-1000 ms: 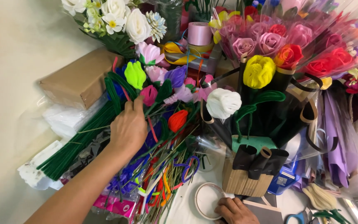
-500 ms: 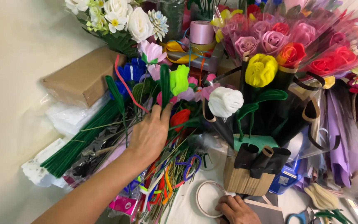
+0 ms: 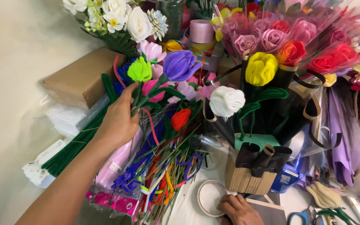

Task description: The person cuts a piece of black paper with a utility knife, then folds it. They then pick up several artificial flowers and place them into a wooden holder on the table.

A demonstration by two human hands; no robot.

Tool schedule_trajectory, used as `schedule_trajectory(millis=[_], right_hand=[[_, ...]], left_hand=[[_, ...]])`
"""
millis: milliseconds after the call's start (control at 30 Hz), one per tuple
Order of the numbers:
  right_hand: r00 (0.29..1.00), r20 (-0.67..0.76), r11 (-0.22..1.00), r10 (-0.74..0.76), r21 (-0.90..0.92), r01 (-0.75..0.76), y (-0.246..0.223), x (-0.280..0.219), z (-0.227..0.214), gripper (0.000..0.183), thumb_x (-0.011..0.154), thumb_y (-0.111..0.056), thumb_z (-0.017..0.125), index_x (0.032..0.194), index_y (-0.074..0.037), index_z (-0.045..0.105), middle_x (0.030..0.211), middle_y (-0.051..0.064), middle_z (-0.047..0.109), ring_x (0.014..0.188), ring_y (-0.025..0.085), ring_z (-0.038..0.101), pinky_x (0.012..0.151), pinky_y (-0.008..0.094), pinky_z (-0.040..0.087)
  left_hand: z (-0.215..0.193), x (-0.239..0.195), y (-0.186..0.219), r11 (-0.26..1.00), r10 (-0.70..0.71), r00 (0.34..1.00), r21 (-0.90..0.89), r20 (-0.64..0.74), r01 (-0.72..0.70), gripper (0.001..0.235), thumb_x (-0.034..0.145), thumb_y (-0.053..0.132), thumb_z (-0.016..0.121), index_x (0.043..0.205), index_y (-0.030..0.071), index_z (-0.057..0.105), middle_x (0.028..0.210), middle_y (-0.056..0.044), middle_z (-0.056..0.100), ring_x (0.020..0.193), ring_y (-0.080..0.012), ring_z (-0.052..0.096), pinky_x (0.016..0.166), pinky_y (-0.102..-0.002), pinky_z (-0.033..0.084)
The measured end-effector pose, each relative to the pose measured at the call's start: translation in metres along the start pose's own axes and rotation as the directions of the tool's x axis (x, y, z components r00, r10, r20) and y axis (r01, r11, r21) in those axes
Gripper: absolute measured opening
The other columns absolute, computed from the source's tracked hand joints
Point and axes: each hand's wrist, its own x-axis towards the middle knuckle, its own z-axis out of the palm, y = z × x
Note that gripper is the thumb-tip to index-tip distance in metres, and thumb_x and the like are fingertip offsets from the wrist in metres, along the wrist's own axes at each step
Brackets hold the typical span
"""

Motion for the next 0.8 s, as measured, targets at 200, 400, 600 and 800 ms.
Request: schedule_trajectory(millis=[200,400,600,800], right_hand=[[0.999,0.032,0.999,0.043,-0.020,-0.042,-0.010,0.002,-0.009,0.017,0.096,-0.032,0.067,0.110,-0.023,0.065,0.117,-0.001,0.058,0.094,0.023,0.053,0.084,0.038,0.047],[0.997,-0.041,0.996,-0.061,-0.069,0.058,-0.007,0.001,-0.006,0.020,0.097,-0.031,0.067,0.113,-0.018,0.064,0.127,0.005,0.058,0.096,0.026,0.056,0.084,0.041,0.048],[0.999,-0.031,0.992,-0.038,-0.121,0.033,-0.033,0.001,-0.039,0.034,0.101,-0.046,0.059,0.129,-0.027,0.064,0.147,-0.001,0.051,0.097,0.023,0.060,0.075,0.040,0.047],[0.927,-0.344,0.988,-0.149,-0.023,0.150,-0.083,0.006,-0.112,0.025,0.096,-0.025,0.066,0.119,-0.016,0.068,0.128,0.007,0.066,0.098,0.025,0.070,0.086,0.038,0.053]], left_hand=[[-0.011,-0.004,0.017,0.992,0.127,0.991,-0.007,-0.049,-0.128,0.072,0.085,-0.001,0.057,0.154,0.008,0.040,0.130,-0.023,0.062,0.107,-0.0373,0.065,0.094,-0.045,0.051],[-0.029,-0.017,0.049,0.959,-0.039,0.998,-0.284,-0.049,0.023,0.059,0.098,0.005,0.054,0.154,0.019,0.042,0.108,-0.006,0.054,0.067,-0.0201,0.057,0.062,-0.035,0.044],[-0.037,-0.051,0.084,0.763,0.067,0.989,-0.632,-0.134,-0.137,0.055,0.104,0.004,0.044,0.157,0.012,0.034,0.121,-0.011,0.059,0.074,-0.0113,0.055,0.052,-0.025,0.042],[-0.011,-0.112,0.149,0.796,0.101,0.980,-0.577,-0.171,-0.182,0.056,0.099,0.021,0.044,0.153,0.004,0.042,0.101,-0.010,0.072,0.041,-0.0086,0.048,0.035,-0.022,0.039]])
